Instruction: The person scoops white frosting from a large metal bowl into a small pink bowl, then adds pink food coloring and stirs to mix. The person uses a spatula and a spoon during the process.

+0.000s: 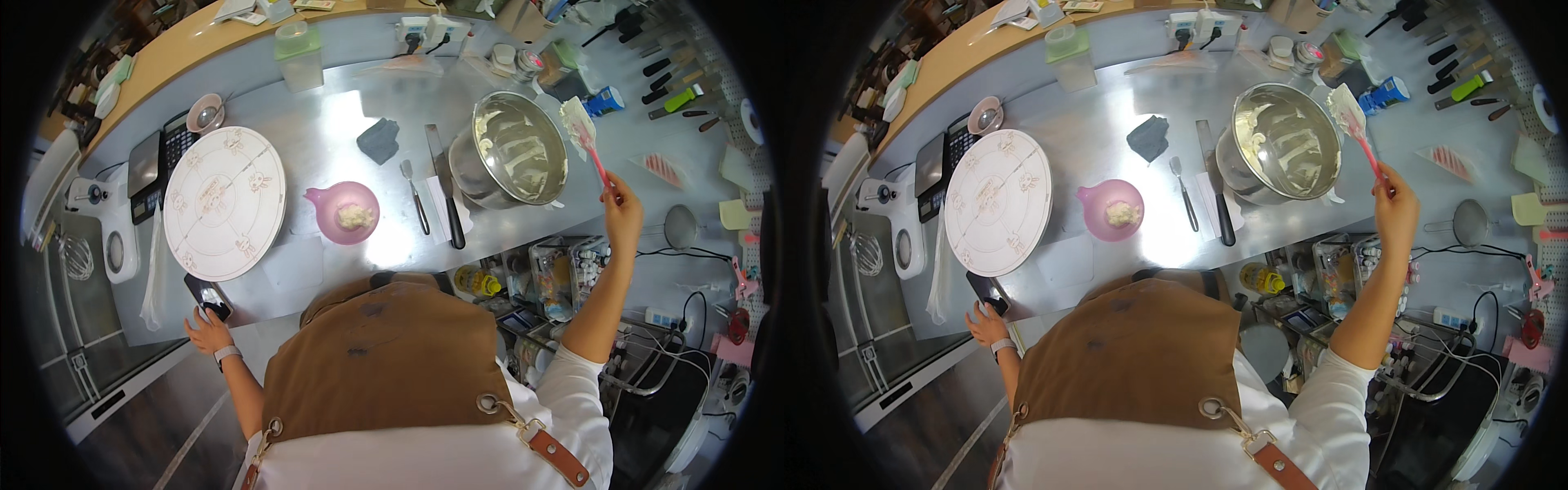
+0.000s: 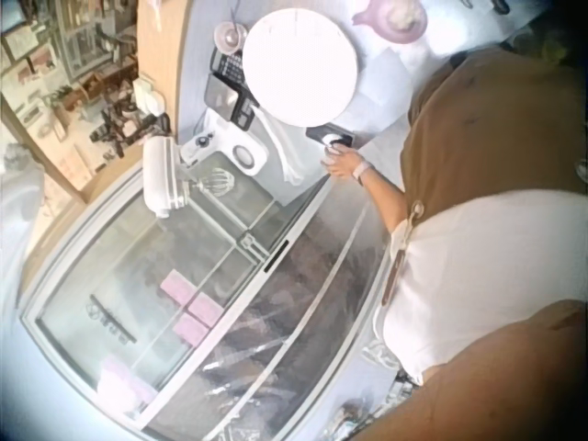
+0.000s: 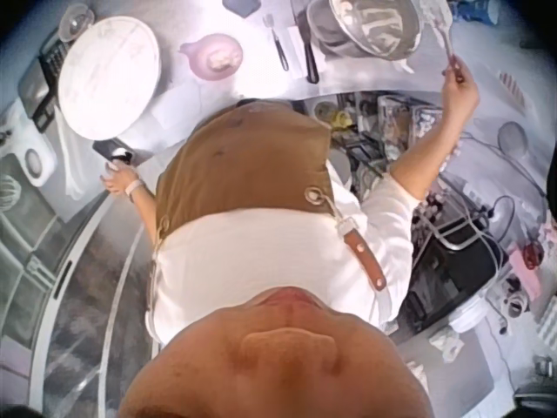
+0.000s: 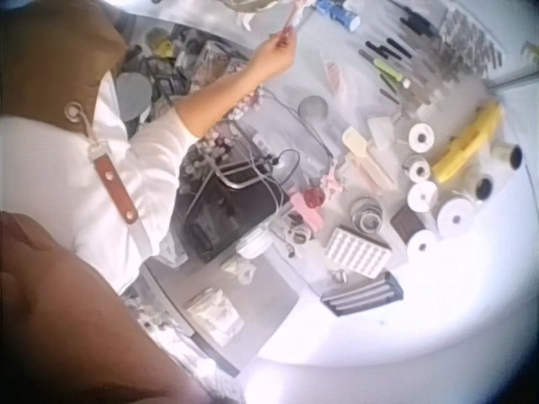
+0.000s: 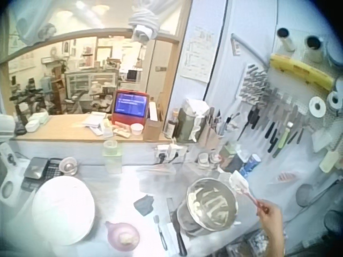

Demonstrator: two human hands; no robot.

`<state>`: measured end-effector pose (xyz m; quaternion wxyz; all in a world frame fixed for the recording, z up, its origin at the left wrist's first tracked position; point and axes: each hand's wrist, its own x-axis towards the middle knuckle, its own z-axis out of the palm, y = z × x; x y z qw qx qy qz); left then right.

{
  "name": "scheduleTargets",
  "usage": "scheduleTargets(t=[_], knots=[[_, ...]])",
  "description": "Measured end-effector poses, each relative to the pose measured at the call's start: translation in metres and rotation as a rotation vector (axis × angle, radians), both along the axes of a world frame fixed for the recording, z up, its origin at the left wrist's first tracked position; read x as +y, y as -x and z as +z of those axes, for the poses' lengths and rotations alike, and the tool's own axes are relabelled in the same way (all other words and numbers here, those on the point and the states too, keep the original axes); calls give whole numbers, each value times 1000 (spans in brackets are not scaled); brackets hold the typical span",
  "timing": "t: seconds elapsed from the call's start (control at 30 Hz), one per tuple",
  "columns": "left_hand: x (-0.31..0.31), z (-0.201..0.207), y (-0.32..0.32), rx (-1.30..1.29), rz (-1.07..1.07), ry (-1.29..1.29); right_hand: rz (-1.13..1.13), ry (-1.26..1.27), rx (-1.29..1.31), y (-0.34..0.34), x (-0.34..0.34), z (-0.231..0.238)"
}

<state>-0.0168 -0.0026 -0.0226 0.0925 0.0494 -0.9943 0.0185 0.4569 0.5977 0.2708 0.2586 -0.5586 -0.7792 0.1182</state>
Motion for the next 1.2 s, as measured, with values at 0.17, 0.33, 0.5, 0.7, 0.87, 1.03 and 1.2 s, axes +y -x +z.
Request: scheduleTargets(t=[0.17,0.33,0.5,0.7,0.87,1.03,1.2], knots=[[4,7,-5,97,-106,-169,6,53,-183,-2,15,28],[5,12,-13,122,-151,-356,170,25,-160,43,50,7],[-11,5,-20,174,-168,-478,325,-176,-376,105,69,8],[-33,-1,-30,165,-143,-487,544,-288,-775,181,77,53],[-36,0,-44,150,-66,-581,803,-249,-963,215,55,83],[-42,-2,-61,137,-18,-624,979,-57,-1017,184,34,128],[-49,-6,-65,118,75,-751,583,-108,-951,113,60,167]])
